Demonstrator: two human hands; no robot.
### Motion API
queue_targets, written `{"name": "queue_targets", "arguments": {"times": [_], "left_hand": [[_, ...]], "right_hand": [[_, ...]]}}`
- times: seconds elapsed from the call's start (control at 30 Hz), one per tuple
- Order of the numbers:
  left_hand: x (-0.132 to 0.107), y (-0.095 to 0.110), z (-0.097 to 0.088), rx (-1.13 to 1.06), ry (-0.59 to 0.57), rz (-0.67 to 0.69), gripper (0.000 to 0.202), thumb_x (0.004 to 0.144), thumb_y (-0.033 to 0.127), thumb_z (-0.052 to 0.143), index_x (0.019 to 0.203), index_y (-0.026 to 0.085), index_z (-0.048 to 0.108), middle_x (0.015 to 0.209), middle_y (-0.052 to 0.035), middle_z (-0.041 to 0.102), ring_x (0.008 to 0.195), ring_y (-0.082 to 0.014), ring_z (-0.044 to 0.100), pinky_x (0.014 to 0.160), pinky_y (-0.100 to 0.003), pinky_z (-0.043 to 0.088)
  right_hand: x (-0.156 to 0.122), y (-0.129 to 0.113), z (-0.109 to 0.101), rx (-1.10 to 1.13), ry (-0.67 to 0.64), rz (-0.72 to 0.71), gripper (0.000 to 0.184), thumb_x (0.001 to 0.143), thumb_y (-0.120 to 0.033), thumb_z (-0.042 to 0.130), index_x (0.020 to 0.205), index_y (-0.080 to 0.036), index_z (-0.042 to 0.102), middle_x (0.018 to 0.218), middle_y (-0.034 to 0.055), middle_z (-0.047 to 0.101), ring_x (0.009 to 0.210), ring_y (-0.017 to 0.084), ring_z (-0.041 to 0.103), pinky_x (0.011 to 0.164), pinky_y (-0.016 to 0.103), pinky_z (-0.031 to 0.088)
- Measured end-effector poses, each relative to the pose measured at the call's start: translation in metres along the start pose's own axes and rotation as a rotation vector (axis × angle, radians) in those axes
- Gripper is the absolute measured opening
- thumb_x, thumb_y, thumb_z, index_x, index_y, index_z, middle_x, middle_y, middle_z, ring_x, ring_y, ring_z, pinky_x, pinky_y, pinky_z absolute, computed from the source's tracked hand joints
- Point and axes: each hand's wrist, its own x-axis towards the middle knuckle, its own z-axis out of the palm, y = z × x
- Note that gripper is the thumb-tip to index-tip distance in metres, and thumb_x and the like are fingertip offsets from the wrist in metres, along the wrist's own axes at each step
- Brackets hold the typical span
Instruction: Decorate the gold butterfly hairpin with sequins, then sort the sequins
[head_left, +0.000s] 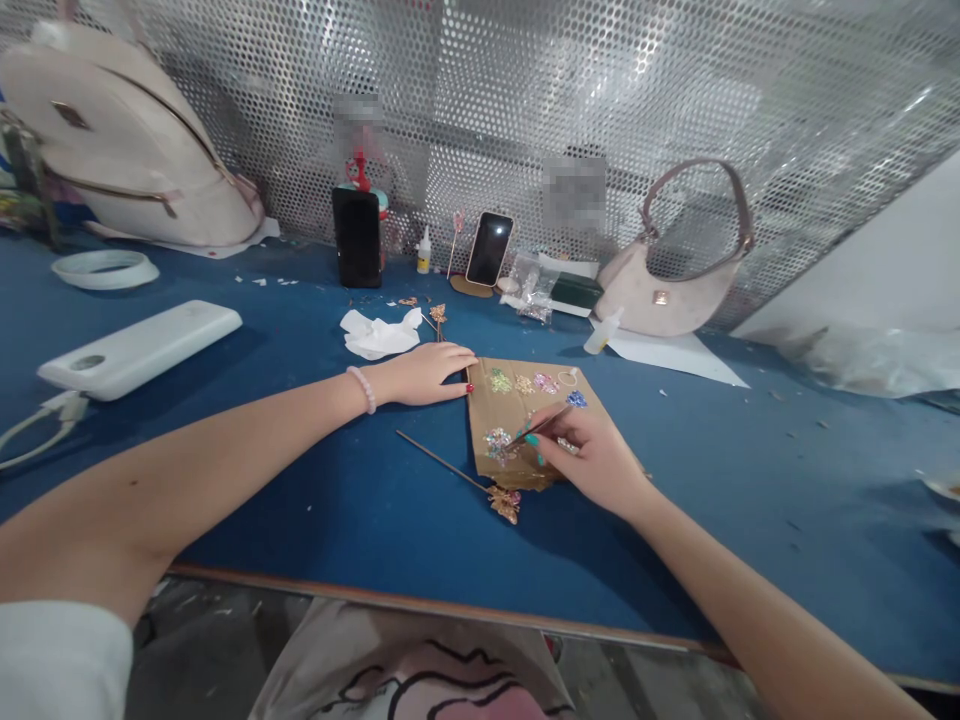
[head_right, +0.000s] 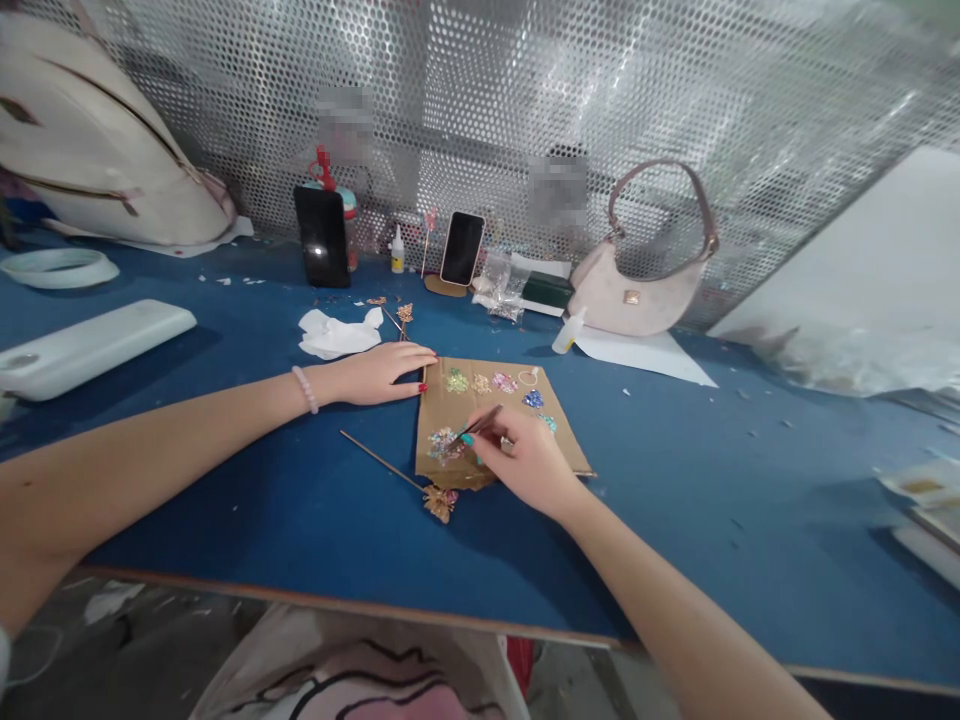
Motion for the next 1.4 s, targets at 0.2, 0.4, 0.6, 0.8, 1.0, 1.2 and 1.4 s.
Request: {"name": "queue_targets", "arguments": {"times": [0.2, 0.4, 0.6, 0.8, 1.0, 1.2, 1.4], "left_hand": [[0.0002, 0.0002, -0.0001, -0.001, 0.006, 0.005, 0.052, 0.093, 0.050, 0.035, 0.132, 0.015, 0.040, 0.136, -0.0100, 0.042, 0.124, -0.0206, 0.038, 0.105, -0.033, 0.028], [0.0000, -0.0011, 0.0007, -0.014, 0.003, -0.001, 0.052, 0.093, 0.051, 0.034, 0.132, 0.018, 0.039, 0.138, -0.0089, 0.041, 0.126, -0.0206, 0.036, 0.105, -0.033, 0.027], [-0.0002, -0.0012, 0.0007, -0.008, -0.005, -0.003, 0.053, 0.093, 0.050, 0.034, 0.134, 0.016, 0.038, 0.138, -0.0092, 0.040, 0.126, -0.0207, 0.035, 0.105, -0.033, 0.027], [0.0006, -0.0013, 0.0009, 0.004, 0.002, 0.001, 0.051, 0.093, 0.049, 0.035, 0.133, 0.018, 0.039, 0.138, -0.0092, 0.041, 0.126, -0.0205, 0.036, 0.105, -0.033, 0.027], [0.0010, -0.0025, 0.0023, 0.012, 0.013, 0.009, 0.050, 0.093, 0.049, 0.036, 0.132, 0.018, 0.040, 0.137, -0.0090, 0.042, 0.125, -0.0201, 0.037, 0.105, -0.032, 0.027], [0.0011, -0.0045, 0.0044, 0.014, 0.022, 0.027, 0.052, 0.093, 0.050, 0.034, 0.132, 0.015, 0.039, 0.136, -0.0098, 0.042, 0.125, -0.0204, 0.037, 0.105, -0.032, 0.028], [0.0008, -0.0044, 0.0040, 0.011, 0.028, 0.032, 0.052, 0.093, 0.050, 0.034, 0.132, 0.016, 0.040, 0.136, -0.0101, 0.043, 0.125, -0.0205, 0.037, 0.105, -0.033, 0.028]], "right_hand": [[-0.0005, 0.0009, -0.0007, -0.018, -0.008, -0.033, 0.013, 0.077, -0.026, 0.052, 0.085, -0.020, 0.060, 0.083, 0.0040, 0.066, 0.067, 0.014, 0.062, 0.060, 0.029, 0.051], [-0.0019, 0.0018, -0.0035, -0.067, 0.007, -0.058, 0.011, 0.078, -0.027, 0.052, 0.082, -0.020, 0.060, 0.085, 0.0057, 0.067, 0.065, 0.016, 0.061, 0.057, 0.030, 0.051], [-0.0025, 0.0013, -0.0055, -0.120, 0.010, -0.073, 0.011, 0.078, -0.026, 0.052, 0.080, -0.020, 0.061, 0.086, 0.0066, 0.067, 0.068, 0.017, 0.062, 0.057, 0.031, 0.051], [-0.0028, 0.0007, -0.0062, -0.134, 0.016, -0.095, 0.011, 0.079, -0.027, 0.052, 0.080, -0.020, 0.061, 0.085, 0.0059, 0.067, 0.069, 0.017, 0.063, 0.061, 0.031, 0.052], [-0.0038, 0.0010, -0.0080, -0.161, 0.009, -0.110, 0.011, 0.080, -0.027, 0.051, 0.079, -0.021, 0.060, 0.085, 0.0048, 0.067, 0.068, 0.016, 0.063, 0.060, 0.031, 0.052], [-0.0044, 0.0020, -0.0083, -0.190, 0.013, -0.135, 0.011, 0.080, -0.025, 0.051, 0.078, -0.021, 0.061, 0.085, 0.0045, 0.067, 0.072, 0.017, 0.063, 0.060, 0.031, 0.052], [-0.0045, 0.0011, -0.0078, -0.188, 0.021, -0.128, 0.011, 0.080, -0.025, 0.051, 0.079, -0.021, 0.060, 0.084, 0.0041, 0.067, 0.068, 0.016, 0.063, 0.058, 0.030, 0.051]]}}
